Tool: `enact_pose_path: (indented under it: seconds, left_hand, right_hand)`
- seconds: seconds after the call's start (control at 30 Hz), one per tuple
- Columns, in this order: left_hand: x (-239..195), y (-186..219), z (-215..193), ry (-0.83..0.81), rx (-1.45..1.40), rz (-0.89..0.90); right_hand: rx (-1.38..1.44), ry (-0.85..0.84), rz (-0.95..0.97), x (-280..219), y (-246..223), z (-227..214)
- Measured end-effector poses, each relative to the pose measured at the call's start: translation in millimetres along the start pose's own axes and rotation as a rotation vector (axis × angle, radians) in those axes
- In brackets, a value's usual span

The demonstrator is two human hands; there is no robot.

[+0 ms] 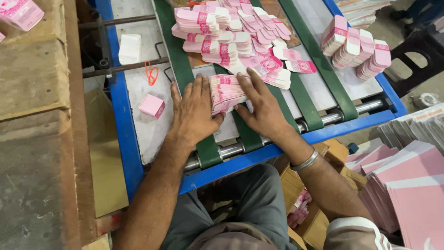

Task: The person gathers pink and white paper sheets from a conveyor belt, aligns them into stacks, and secures each bundle with a rubber band. The person then places the completed bundles onto the side of the conveyor.

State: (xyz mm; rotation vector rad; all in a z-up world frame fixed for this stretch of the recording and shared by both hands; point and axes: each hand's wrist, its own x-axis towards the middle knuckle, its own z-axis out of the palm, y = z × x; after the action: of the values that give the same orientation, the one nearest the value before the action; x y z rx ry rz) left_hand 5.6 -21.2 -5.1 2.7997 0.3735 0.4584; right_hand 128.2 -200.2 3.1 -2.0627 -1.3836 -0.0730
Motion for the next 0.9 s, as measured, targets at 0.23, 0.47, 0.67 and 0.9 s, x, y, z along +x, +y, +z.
enact_pose_path:
  seconds: [0.23,0.47,0.67,0.9]
  left_hand:
    - [-2.3,-3.3,5.3,-0.047,-0.014,-0.028]
    - [-1.1,-1.6,-4.8,0.094,-0.207,0.048]
    - [-3.0,9.1,1.3,-0.083,-0.157,0.032]
    - [-3.0,7.8,6.6,0.021,-0.430,0.130]
  right_hand:
    - [0.149,0.059,-0.045,-7.6,-5.1,13.9]
    - [0.238,0.096,-0.030,-13.3,1.1,8.3]
    - [0.251,0.023,0.011,-31.1,-3.3,-4.4]
    - [0.227,0.014,-0.043,-33.4,-3.4,-5.2]
